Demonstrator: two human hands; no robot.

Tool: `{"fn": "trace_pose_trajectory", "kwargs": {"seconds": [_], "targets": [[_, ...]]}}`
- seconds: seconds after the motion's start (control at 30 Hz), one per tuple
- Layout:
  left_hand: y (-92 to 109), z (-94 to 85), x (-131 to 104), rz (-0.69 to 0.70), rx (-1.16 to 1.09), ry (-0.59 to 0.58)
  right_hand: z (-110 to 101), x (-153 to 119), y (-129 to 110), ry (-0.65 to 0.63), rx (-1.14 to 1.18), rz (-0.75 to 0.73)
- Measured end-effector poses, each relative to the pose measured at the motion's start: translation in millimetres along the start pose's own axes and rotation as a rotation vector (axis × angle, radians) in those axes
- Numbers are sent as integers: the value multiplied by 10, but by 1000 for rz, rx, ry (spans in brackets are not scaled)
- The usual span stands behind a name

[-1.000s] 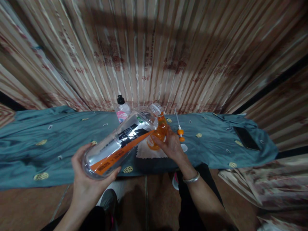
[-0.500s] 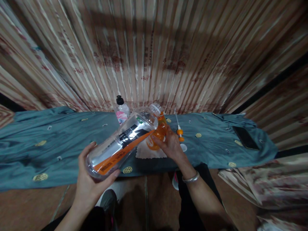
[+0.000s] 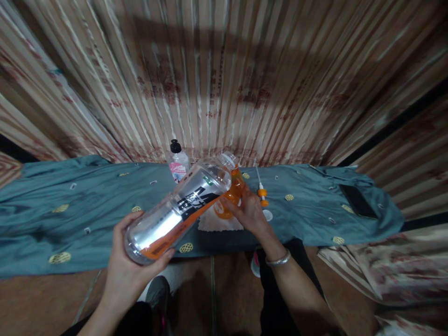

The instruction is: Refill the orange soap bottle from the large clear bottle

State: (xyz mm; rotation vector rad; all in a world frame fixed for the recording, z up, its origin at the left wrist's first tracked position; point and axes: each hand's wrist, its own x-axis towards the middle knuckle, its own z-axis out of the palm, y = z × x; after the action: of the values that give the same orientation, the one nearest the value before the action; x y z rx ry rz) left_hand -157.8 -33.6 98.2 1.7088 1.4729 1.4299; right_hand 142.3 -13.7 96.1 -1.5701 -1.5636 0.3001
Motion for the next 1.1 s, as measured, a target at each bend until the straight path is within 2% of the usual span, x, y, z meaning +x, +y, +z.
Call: {"fn": "trace_pose_trajectory", "kwargs": {"seconds": [0.17,0.37,0.6,1.1], "targets": [[-35,-56,-20,103,92,-27,22,-10,15,15,16,-22],[28,-21,-50,176,111,92,37,-15,31,17,16,-26],[81,-51,-29,201,108,108,71,-14,36,35,-50,-15],[34,-81,-46,228,113,132,61,-23,18,20,-94,-16]]}}
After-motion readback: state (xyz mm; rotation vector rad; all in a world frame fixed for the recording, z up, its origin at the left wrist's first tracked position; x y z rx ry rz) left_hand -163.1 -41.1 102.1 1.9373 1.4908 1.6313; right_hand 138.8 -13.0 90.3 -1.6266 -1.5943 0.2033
